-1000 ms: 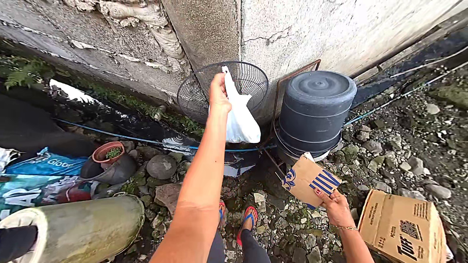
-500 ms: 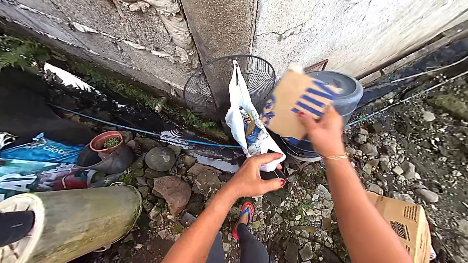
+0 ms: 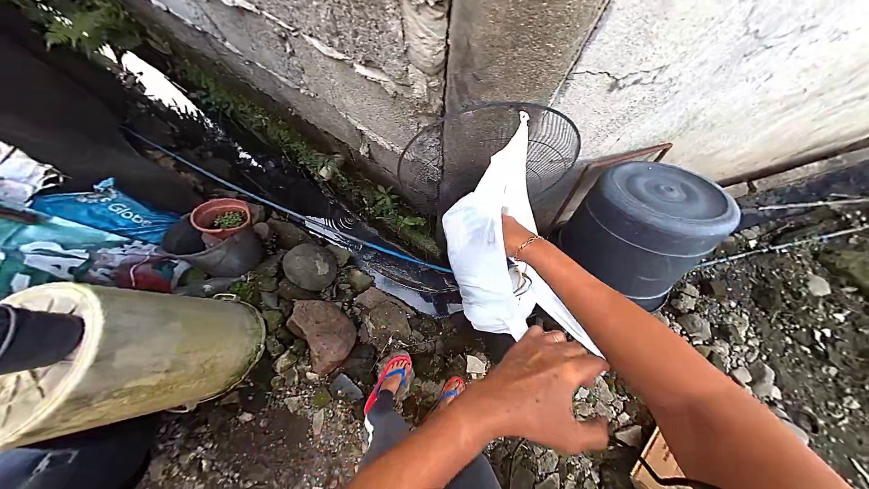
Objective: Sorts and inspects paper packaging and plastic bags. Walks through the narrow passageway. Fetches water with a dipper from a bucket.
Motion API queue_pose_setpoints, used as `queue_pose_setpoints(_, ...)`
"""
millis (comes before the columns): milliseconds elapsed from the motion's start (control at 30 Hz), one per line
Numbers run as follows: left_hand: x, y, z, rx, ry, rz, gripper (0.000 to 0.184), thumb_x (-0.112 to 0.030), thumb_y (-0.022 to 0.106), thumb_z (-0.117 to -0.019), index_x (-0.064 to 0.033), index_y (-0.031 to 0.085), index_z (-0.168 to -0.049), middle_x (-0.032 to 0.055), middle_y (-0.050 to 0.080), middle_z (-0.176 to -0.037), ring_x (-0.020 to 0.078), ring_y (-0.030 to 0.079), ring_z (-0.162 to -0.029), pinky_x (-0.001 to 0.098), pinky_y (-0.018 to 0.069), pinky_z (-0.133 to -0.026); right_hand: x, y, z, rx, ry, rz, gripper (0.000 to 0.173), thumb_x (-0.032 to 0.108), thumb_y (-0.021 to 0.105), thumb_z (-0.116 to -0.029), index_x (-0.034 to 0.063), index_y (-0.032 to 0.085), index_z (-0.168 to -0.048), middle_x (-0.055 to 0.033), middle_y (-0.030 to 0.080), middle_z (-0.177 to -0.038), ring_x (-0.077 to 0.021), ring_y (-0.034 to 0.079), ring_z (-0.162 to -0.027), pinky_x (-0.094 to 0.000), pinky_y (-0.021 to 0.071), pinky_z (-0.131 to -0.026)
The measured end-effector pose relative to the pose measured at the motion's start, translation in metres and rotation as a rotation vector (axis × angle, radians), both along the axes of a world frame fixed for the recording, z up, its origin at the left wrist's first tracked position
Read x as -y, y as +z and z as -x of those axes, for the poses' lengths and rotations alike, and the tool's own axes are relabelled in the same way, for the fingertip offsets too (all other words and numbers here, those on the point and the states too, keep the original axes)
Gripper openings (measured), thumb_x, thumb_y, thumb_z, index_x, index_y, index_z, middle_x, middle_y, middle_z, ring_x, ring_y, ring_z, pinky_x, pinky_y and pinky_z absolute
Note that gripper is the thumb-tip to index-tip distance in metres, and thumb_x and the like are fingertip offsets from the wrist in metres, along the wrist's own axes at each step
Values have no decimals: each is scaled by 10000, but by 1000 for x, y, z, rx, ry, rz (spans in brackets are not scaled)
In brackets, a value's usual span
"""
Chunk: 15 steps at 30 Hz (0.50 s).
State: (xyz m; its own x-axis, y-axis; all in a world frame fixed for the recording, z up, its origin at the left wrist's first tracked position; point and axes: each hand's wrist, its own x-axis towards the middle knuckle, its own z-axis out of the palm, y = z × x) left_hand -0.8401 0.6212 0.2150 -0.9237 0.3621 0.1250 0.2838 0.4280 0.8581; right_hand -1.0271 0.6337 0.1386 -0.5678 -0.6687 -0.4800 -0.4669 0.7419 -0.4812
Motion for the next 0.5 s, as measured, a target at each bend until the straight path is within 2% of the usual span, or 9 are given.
queue_pose_setpoints(67,7,1,-1,9,-22,12,443,-246,808,-801,14,723,-1148,155,725,-970,328,661,-968,501,448,-899,0,-19,-2,33,-14,-18,453,95,541,-1059,-125,467,-1447,-316,494,-1485,-406,442,-1435,-494,301,-1219)
queue_pose_setpoints(133,15,-1,-2,28,-33,8,441,-243,801,-815,14,717,-1163,161,727,-996,330,666,-993,501,456,-913,3,-21,3,97,-52,-117,409,92,513,-1069,-124,500,-1416,-317,527,-1444,-398,500,-1377,-493,348,-1181)
queue_pose_setpoints(167,18,-3,-3,39,-40,0,449,-242,800,-822,17,713,-1178,163,728,-1013,328,666,-1006,498,458,-922,5,-9,6,130,-52,-173,379,66,507,-1069,-131,512,-1393,-326,553,-1392,-391,553,-1292,-486,392,-1133)
queue_pose_setpoints(233,20,-6,-6,51,-49,-19,444,-231,796,-831,17,707,-1188,169,725,-1042,331,663,-1035,500,457,-936,16,27,10,183,56,-347,343,-4,550,-1037,-157,519,-1343,-345,573,-1294,-393,588,-1125,-496,420,-1046)
queue_pose_setpoints(267,20,-8,-7,53,-51,-28,438,-229,794,-838,16,706,-1190,172,722,-1048,334,659,-1045,505,452,-945,20,33,12,170,103,-394,352,-18,582,-1016,-152,530,-1336,-339,578,-1299,-400,591,-1144,-506,416,-1057)
queue_pose_setpoints(300,20,-8,-6,46,-52,-39,429,-229,788,-844,15,705,-1188,173,719,-1050,337,656,-1052,510,450,-953,21,32,12,150,120,-415,386,-28,594,-1004,-150,519,-1362,-345,554,-1364,-429,554,-1257,-524,377,-1114)
queue_pose_setpoints(367,21,-11,-5,18,-37,-80,404,-225,785,-842,13,716,-1161,169,719,-1014,337,655,-1022,503,443,-931,24,16,13,102,87,-443,449,-23,545,-1026,-153,438,-1443,-348,452,-1498,-447,415,-1436,-534,283,-1202)
queue_pose_setpoints(400,22,-12,-5,4,-33,-95,387,-224,785,-842,9,722,-1145,161,719,-992,333,656,-1002,501,446,-917,23,0,15,93,43,-427,455,-7,517,-1045,-150,412,-1464,-338,426,-1527,-425,381,-1468,-508,260,-1223)
queue_pose_setpoints(500,29,-15,-3,0,-47,-129,360,-214,776,-845,3,724,-1128,150,709,-958,326,650,-975,496,440,-907,17,-45,24,43,-64,-265,429,68,513,-1065,-139,459,-1437,-316,489,-1483,-381,445,-1431,-467,315,-1208)
